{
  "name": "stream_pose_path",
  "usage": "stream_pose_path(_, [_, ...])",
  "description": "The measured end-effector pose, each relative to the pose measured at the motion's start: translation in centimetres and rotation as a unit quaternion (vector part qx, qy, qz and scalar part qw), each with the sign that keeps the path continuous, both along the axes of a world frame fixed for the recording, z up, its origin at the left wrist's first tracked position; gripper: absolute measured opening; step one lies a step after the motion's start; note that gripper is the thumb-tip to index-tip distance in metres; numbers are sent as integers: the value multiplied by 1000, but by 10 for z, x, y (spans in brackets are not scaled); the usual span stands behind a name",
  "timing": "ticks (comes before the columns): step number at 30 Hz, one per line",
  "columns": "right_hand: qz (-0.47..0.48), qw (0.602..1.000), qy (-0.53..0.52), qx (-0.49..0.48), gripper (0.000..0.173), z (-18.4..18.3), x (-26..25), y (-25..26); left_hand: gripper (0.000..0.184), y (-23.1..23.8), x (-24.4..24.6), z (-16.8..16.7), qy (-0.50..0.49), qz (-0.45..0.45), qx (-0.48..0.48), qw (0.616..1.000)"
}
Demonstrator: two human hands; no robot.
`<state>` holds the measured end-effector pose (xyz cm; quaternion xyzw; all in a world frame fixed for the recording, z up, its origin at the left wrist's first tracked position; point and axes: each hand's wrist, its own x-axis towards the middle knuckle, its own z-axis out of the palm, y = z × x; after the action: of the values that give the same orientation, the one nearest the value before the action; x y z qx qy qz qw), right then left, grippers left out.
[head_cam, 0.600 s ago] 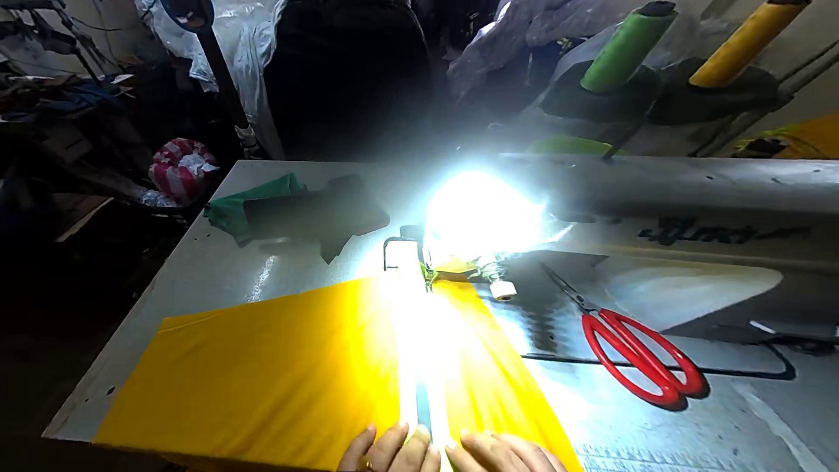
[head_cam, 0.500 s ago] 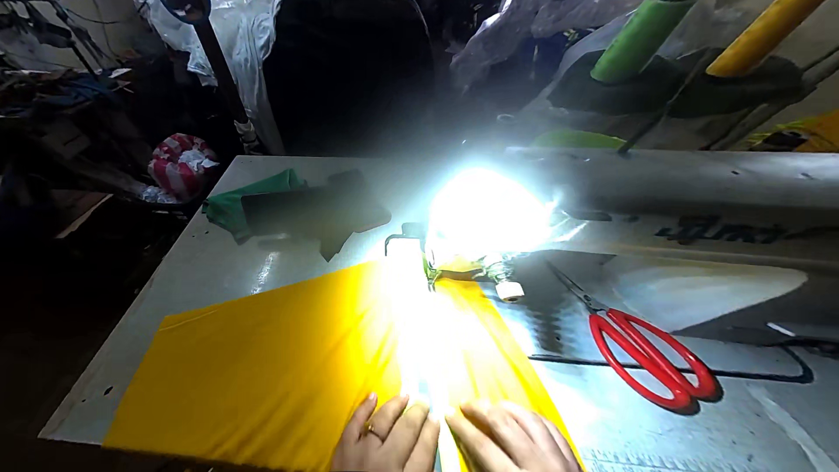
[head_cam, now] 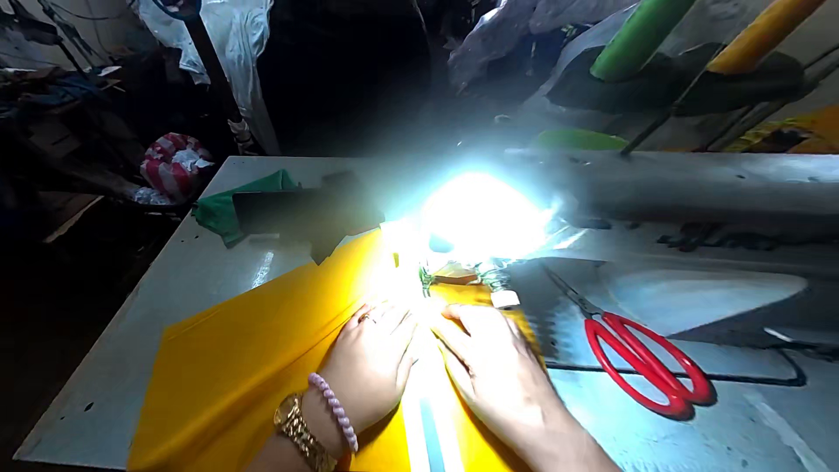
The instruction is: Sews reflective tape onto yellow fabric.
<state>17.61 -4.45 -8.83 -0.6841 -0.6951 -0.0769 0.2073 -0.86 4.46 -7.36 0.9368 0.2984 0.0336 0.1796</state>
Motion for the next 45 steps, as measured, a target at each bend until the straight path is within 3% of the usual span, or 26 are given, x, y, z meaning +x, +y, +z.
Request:
stream_pose_path(3, [15, 989, 144, 17, 31, 9, -15, -32, 44, -38, -6, -2, -101, 26, 51, 993])
stream_pose_path(5, [21, 983, 182, -6, 26, 14, -20, -60, 48, -64, -15, 4, -110, 34, 20, 993])
stream_pose_path(8, [41, 985, 161, -33, 23, 10, -20, -90, 56, -75, -31, -3, -93, 36, 10, 995])
stream_pose_path(15, [68, 988, 131, -51, 23, -6, -23, -116, 53, -67, -43, -11, -102, 21, 11, 995])
stream_pose_path(22, [86, 990, 97, -55, 31, -7, -22, -116, 47, -67, -46, -7, -113, 13, -11, 993])
stream_pose_path(26, [83, 990, 103, -51, 30, -4, -25, -116, 24, -95, -43, 1, -133, 29, 80, 987])
stream_pose_path(30, [79, 989, 110, -63, 29, 1, -25, -110, 30, -112, -42, -2, -100, 49, 99, 989])
stream_pose_path(36, [56, 991, 59, -105, 32, 13, -9, -66, 37, -72, -25, -6, -82, 55, 51, 994])
stream_pose_path(40, [36, 999, -8, -4, 33, -3, 4, -31, 41, -36, -10, -13, -89, 46, 94, 991])
stream_pose_path(45, [23, 1000, 10, 4, 37, -3, 11, -18, 46, -19, -4, -12, -76, 35, 107, 991])
